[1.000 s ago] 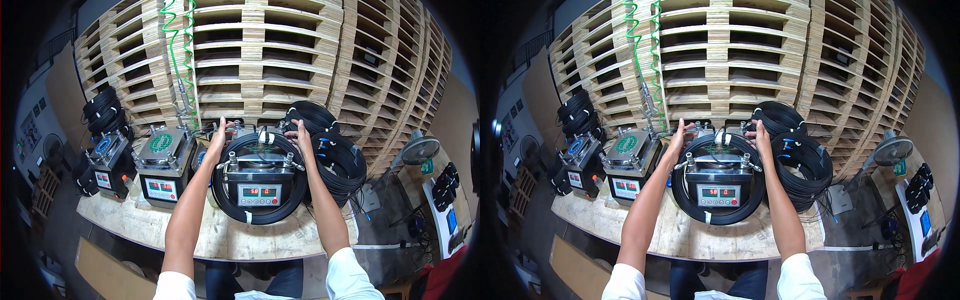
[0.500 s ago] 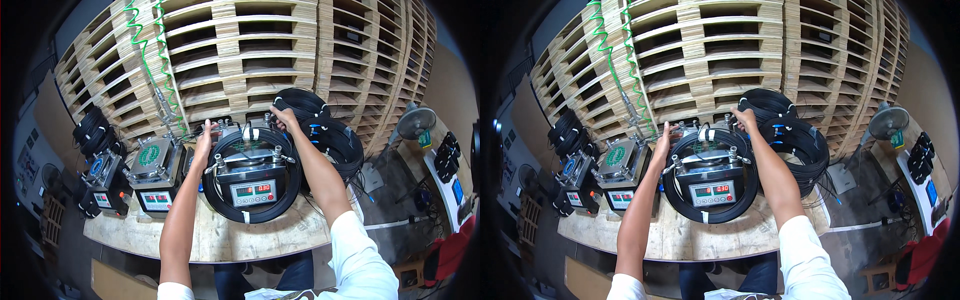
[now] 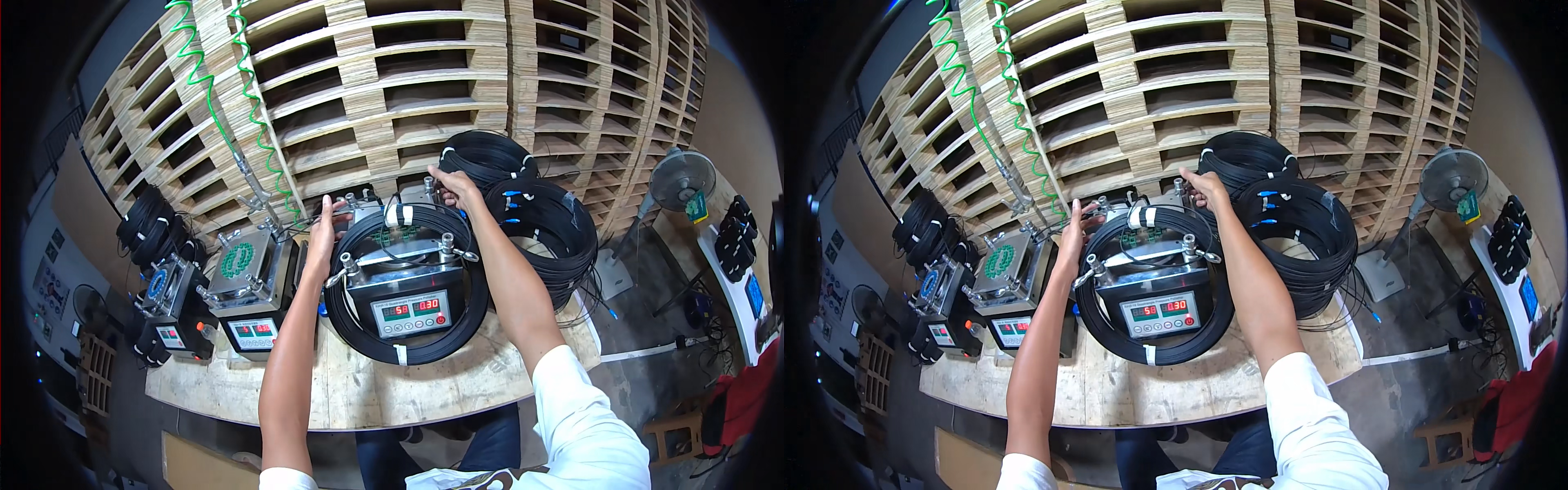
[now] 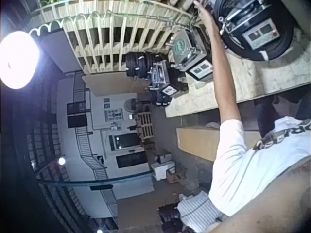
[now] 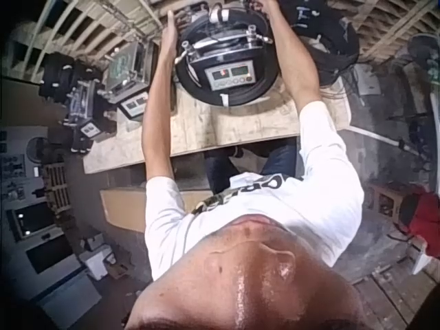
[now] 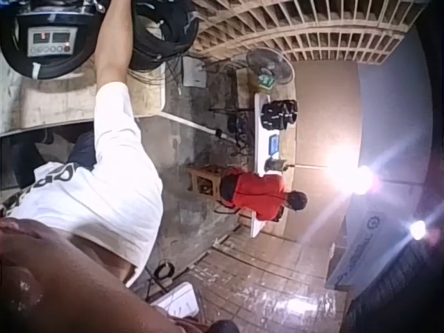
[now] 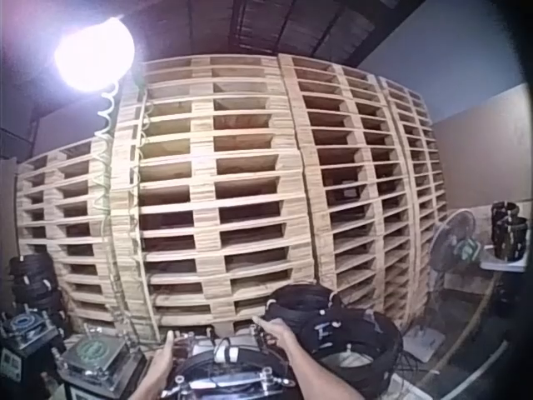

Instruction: Operating industrial machines to polish or process fiber optic cable connectors.

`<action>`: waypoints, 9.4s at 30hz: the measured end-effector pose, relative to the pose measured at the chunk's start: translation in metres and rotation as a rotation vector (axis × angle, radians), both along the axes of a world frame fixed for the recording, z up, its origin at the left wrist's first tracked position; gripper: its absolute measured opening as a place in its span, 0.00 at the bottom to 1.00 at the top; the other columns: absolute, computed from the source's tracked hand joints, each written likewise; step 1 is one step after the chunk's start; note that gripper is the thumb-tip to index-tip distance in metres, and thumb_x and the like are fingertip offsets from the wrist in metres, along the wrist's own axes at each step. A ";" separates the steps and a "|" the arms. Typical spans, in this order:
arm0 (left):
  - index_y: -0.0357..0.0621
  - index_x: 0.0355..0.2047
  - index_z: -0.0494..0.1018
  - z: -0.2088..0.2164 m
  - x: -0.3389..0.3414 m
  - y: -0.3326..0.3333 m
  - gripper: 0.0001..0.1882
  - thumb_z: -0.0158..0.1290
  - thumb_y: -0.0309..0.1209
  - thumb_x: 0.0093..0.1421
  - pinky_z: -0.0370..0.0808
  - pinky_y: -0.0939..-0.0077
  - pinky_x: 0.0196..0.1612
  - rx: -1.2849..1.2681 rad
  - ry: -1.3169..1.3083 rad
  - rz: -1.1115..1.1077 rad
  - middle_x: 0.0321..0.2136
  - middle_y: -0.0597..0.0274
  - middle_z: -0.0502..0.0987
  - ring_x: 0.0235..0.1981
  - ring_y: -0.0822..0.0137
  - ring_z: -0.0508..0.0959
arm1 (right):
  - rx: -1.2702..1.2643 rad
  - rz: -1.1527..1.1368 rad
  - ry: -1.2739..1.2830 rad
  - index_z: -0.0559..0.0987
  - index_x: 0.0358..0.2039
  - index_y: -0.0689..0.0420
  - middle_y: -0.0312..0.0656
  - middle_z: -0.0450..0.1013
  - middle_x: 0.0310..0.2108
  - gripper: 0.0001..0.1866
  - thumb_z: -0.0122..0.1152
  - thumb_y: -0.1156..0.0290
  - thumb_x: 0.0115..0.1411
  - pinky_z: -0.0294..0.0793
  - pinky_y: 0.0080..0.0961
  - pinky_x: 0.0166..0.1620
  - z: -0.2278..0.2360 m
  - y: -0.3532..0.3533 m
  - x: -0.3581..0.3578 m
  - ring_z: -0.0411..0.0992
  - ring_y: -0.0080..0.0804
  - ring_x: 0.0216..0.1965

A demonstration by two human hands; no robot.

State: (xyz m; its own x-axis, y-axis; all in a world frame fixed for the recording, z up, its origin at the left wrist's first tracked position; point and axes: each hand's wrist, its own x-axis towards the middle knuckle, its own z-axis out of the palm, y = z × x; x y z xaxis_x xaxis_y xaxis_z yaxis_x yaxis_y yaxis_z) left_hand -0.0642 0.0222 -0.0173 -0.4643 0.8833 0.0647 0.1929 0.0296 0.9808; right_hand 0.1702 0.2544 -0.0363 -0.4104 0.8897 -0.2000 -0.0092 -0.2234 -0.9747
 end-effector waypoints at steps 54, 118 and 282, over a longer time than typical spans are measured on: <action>0.50 0.32 0.85 -0.067 -0.048 0.135 0.17 0.61 0.50 0.62 0.67 0.75 0.23 0.196 -0.450 0.094 0.24 0.69 0.80 0.20 0.75 0.72 | 0.687 -0.142 0.034 0.78 0.48 0.66 0.40 0.78 0.34 0.14 0.49 0.73 0.67 0.73 0.19 0.43 -0.027 -0.102 0.062 0.77 0.24 0.37; 0.46 0.61 0.65 -0.023 0.077 -0.094 0.42 0.69 0.50 0.51 0.68 0.60 0.55 0.514 1.071 0.416 0.46 0.47 0.71 0.51 0.48 0.72 | 0.852 -0.640 -0.393 0.69 0.38 0.55 0.48 0.78 0.28 0.10 0.52 0.62 0.70 0.73 0.48 0.33 -0.026 -0.240 0.073 0.78 0.54 0.32; 0.33 0.36 0.81 -0.105 0.085 -0.184 0.18 0.65 0.38 0.57 0.71 0.75 0.33 0.138 0.109 0.249 0.25 0.65 0.80 0.25 0.74 0.74 | 0.719 -0.460 -0.259 0.73 0.53 0.65 0.59 0.78 0.46 0.33 0.68 0.60 0.48 0.73 0.39 0.52 -0.069 -0.249 0.126 0.76 0.55 0.50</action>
